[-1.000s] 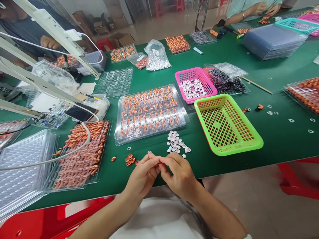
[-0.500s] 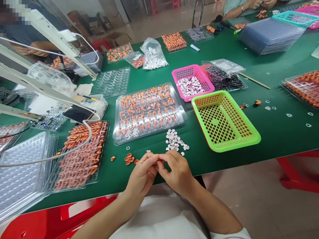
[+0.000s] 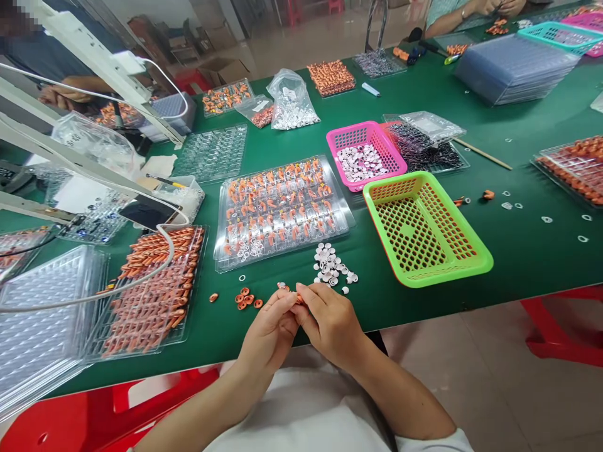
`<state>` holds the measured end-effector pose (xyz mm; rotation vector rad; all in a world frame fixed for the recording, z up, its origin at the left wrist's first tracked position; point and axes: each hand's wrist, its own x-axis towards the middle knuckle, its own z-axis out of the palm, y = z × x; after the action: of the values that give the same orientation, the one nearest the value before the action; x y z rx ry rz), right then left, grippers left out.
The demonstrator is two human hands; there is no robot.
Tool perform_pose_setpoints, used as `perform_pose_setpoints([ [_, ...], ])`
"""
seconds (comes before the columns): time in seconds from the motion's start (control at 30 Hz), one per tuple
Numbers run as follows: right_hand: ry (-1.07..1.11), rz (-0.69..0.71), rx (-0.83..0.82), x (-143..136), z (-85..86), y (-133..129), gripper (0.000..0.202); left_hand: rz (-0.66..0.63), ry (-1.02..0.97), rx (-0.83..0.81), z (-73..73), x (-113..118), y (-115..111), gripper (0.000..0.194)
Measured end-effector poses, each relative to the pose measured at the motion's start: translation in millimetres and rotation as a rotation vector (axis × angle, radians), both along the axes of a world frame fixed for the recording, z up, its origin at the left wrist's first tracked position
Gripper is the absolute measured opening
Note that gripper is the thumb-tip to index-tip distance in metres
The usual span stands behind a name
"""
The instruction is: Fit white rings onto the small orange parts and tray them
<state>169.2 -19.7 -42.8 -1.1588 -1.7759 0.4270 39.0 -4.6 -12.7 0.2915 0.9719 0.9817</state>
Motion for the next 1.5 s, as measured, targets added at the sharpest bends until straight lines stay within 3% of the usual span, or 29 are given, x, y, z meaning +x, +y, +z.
perform_pose_setpoints([
  [0.47, -0.076, 0.051, 0.081, 6, -1.5, 1, 0.034, -0.059, -0.038, 0.046, -2.0, -3, -7, 0.018],
  [0.63, -0.076, 0.07, 0.036, 18, 7.6, -1, 0.032, -0.226, 0.149, 0.154, 0.8, -17, -3, 0.036],
  [0.77, -0.057, 0.106, -0.009, 21, 10.2, -4, 0.034, -0.264, 0.281, 0.3, 1.8, -26, -1, 0.05],
  [0.9, 0.03, 0.183, 0.042, 14, 11.7, -5, 0.033, -0.349, 0.32, 0.352, 5.1, -24, -2, 0.046],
  [1.2, 0.038, 0.155, 0.112, 8, 12.8, -6, 0.033, -0.297, 0.176, 0.247, 6.8, -19, -9, 0.04],
  [1.5, 0.03, 0.16, 0.171, 3, 16.2, -5, 0.036, -0.255, 0.111, 0.268, 7.5, -23, -12, 0.04],
])
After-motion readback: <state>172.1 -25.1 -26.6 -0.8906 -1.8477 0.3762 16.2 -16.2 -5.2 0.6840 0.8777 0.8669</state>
